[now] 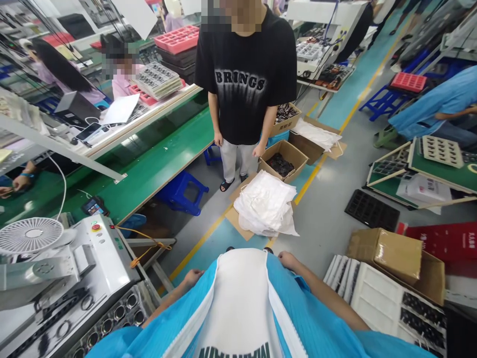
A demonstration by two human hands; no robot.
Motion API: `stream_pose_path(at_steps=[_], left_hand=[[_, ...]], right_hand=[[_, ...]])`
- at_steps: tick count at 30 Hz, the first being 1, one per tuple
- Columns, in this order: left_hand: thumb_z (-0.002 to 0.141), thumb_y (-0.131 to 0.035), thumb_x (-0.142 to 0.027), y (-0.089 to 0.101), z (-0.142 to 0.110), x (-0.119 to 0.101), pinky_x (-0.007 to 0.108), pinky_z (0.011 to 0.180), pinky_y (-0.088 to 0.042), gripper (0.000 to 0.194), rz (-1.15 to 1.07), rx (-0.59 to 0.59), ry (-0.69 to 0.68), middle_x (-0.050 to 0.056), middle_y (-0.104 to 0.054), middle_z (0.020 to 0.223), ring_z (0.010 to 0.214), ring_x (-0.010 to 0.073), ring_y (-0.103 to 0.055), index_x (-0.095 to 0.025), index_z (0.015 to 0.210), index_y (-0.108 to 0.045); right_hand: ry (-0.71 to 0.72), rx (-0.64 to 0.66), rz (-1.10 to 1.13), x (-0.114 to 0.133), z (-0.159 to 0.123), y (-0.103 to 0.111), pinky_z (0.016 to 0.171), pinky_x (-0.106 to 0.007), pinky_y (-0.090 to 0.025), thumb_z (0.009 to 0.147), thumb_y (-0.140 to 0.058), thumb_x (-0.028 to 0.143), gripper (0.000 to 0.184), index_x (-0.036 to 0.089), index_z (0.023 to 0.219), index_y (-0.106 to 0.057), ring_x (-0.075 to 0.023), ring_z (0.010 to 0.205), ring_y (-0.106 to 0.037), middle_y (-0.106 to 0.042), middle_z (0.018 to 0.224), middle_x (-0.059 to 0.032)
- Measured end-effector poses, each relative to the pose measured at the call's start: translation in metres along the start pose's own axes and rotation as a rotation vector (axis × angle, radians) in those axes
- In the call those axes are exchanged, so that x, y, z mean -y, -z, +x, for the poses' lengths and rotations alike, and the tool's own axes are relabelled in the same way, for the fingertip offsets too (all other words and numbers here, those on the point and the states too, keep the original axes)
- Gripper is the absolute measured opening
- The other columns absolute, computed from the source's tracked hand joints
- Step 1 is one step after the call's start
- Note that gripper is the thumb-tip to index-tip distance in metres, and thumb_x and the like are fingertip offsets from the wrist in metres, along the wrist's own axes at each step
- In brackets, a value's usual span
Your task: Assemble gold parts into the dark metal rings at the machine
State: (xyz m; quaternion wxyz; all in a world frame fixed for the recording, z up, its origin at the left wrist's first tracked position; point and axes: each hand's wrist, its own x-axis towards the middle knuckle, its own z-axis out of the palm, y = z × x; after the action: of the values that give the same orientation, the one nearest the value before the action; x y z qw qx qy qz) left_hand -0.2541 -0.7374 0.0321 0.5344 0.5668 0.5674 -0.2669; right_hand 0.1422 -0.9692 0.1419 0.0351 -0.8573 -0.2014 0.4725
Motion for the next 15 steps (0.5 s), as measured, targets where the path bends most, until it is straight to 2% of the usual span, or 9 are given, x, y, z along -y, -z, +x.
stream_pose_path(at_steps=[3, 7, 11, 15], left_hand=[[0.100, -0.069, -0.036, -0.003, -0.002, 0.001, 0.029, 0.071, -0.055, 0.030, -0.043, -0.029, -0.002, -0.003, -0.064, 0.074, 0.074, 0.0160, -0.068, -0.015, 0.079, -0.065], [0.097, -0.072, -0.039, -0.011, -0.005, -0.023, 0.028, 0.071, -0.055, 0.031, -0.094, -0.019, -0.080, -0.002, -0.066, 0.074, 0.076, 0.0170, -0.069, -0.016, 0.077, -0.067], [0.097, -0.069, -0.051, -0.013, -0.006, -0.051, 0.032, 0.078, -0.055, 0.041, -0.143, 0.012, -0.198, -0.002, -0.067, 0.075, 0.082, 0.0201, -0.070, -0.016, 0.075, -0.067], [0.091, -0.068, -0.061, 0.000, -0.003, -0.059, 0.036, 0.077, -0.053, 0.049, -0.203, -0.010, -0.262, 0.002, -0.066, 0.068, 0.079, 0.0242, -0.069, -0.016, 0.072, -0.068]], right_hand=[[-0.015, -0.002, -0.018, 0.004, 0.000, 0.003, 0.088, -0.052, -0.044, 0.048, -0.069, 0.031, 0.017, 0.028, 0.047, -0.052, -0.0397, 0.097, -0.069, -0.066, 0.063, -0.0065], [-0.056, 0.017, -0.050, 0.003, -0.001, 0.010, 0.086, -0.051, -0.047, 0.053, -0.070, 0.028, 0.018, 0.027, 0.047, -0.053, -0.0400, 0.094, -0.070, -0.063, 0.061, -0.0072], [-0.057, -0.005, 0.006, 0.007, -0.001, 0.025, 0.081, -0.045, -0.050, 0.066, -0.072, 0.028, 0.026, 0.025, 0.048, -0.054, -0.0328, 0.082, -0.069, -0.061, 0.059, -0.0060], [-0.069, -0.019, 0.064, 0.030, 0.003, 0.042, 0.067, -0.036, -0.050, 0.076, -0.071, 0.030, 0.028, 0.021, 0.054, -0.055, -0.0236, 0.063, -0.063, -0.058, 0.055, -0.0040]])
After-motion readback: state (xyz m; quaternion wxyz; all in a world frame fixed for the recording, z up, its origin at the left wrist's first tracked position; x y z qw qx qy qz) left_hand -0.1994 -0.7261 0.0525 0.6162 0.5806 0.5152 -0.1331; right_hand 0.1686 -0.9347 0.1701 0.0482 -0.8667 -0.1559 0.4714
